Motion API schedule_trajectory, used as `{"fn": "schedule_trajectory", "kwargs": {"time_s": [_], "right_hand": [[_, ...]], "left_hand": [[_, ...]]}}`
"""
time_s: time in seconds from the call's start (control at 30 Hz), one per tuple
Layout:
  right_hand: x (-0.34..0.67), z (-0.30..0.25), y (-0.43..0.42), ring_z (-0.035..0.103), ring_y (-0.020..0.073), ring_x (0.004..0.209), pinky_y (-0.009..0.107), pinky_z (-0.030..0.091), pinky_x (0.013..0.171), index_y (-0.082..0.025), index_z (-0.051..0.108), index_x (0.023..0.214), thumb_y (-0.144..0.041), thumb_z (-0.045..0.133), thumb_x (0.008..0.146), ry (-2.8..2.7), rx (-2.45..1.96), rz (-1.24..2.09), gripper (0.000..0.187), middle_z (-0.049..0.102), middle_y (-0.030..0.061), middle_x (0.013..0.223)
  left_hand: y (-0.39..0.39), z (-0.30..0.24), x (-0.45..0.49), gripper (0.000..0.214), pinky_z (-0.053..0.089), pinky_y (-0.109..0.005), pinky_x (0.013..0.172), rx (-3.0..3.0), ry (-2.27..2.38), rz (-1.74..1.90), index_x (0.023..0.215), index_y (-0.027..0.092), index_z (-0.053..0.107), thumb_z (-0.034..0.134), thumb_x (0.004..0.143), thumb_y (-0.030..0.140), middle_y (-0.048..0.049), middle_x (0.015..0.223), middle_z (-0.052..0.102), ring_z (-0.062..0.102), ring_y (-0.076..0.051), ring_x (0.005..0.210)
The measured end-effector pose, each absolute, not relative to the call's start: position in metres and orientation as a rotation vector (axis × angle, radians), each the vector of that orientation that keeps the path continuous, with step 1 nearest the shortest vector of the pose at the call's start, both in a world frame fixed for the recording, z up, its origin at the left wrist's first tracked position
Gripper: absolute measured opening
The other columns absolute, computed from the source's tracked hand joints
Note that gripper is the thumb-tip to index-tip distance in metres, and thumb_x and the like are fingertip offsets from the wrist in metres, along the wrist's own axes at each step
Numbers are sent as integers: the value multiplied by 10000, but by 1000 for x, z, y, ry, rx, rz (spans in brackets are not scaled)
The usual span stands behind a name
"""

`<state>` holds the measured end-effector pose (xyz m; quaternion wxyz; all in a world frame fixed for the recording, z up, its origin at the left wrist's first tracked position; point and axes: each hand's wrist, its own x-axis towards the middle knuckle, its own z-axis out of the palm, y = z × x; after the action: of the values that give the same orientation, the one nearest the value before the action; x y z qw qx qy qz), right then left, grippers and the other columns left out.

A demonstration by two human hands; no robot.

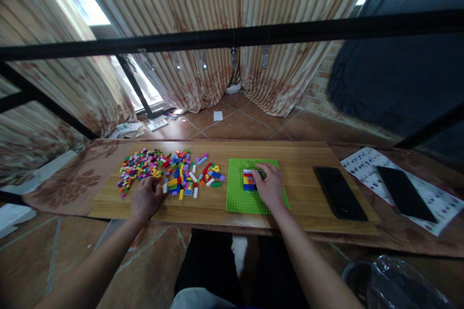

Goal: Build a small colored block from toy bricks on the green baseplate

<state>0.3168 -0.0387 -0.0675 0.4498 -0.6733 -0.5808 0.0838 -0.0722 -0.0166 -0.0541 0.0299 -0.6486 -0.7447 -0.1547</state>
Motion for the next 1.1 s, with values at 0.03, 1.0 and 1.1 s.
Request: {"fn": "schedule_trajectory", "kwargs": {"time_s": [0.03,1.0,1.1], "right_hand": [[317,-68,-37,557,263,1039,456,403,965,-182,696,982,-497,524,827,-1450,-1684,207,391,638,123,1042],[312,-72,-29,644,231,888,394,483,839,-227,726,880,-504,575,775,-1398,-1766,401,332,721,67,962],[312,-71,-30,647,239,885,403,483,840,-223,727,873,-517,579,770,-1410,-1744,414,345,723,66,955]], "left_hand": [[-17,-54,-72,175,398,-291,640,-1998,-2294,-478,941,194,563,430,871,286,-72,1012,613,604,-206,843],[-18,-54,-72,195,416,-299,676,-2012,-2288,-493,956,185,580,429,878,281,-82,1028,615,600,-211,870],[-18,-54,-73,191,412,-295,666,-2018,-2295,-485,956,187,577,431,877,282,-80,1021,616,600,-208,856]]}}
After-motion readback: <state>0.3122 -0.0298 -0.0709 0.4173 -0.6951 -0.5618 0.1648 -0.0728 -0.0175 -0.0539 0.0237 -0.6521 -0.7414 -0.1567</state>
